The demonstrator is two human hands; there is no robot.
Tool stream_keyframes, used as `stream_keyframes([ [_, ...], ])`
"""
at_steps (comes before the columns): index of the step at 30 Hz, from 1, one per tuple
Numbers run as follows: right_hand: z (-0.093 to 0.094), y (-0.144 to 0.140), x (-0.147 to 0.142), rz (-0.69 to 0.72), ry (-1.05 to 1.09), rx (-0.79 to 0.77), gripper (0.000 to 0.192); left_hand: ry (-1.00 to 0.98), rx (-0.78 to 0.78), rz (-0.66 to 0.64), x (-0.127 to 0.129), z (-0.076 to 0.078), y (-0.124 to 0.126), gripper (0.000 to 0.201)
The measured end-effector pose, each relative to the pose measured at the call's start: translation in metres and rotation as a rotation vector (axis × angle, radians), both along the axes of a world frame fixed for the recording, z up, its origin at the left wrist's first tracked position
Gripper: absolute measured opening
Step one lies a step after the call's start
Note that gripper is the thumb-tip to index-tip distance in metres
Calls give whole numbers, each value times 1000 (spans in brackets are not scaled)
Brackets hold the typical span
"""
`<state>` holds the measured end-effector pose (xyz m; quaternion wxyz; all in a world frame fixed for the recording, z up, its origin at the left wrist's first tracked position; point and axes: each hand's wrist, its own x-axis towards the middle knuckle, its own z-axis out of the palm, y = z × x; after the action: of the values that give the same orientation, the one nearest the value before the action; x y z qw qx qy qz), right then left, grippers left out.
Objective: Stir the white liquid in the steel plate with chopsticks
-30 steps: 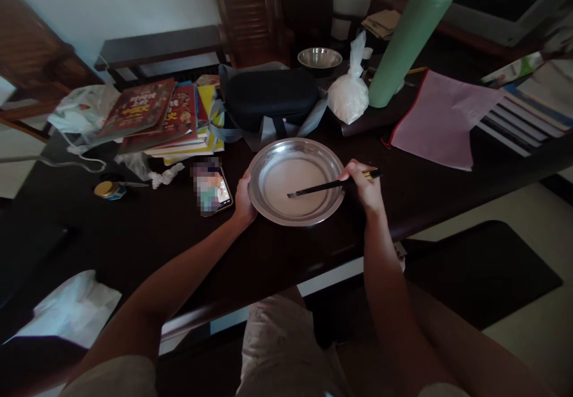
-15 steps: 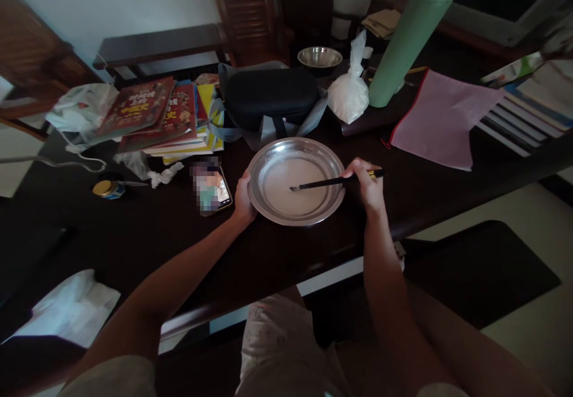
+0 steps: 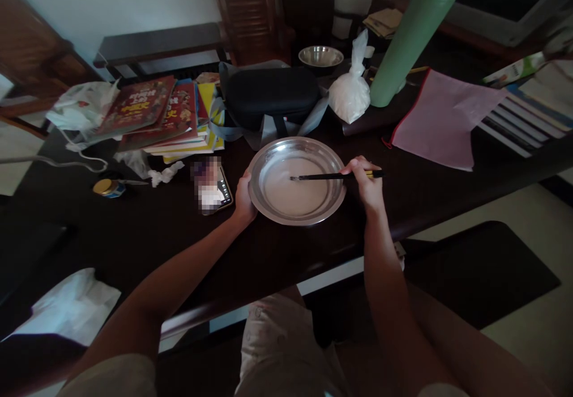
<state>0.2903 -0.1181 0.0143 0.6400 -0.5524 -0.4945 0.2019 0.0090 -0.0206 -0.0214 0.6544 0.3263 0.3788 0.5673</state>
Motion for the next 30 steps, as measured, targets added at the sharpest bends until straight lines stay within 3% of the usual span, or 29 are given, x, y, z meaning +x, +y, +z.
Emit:
stream_keyframes([
  [5,0,0,0,49,4,-33,60,-3,-6,-9,-3,-5,2,22],
  [8,-1,0,0,0,5,1,58,9,-4,-21,-5,-7,3,22],
  [22,-2,0,0,74,40,-29,55,18,2,-13,-2,-2,1,26],
  [26,-2,-1,1,11,37,4,56,8,-1,-4,-2,-2,0,23],
  [30,-2,0,1,84,56,-32,54,19,-4,-5,-2,-2,1,23],
])
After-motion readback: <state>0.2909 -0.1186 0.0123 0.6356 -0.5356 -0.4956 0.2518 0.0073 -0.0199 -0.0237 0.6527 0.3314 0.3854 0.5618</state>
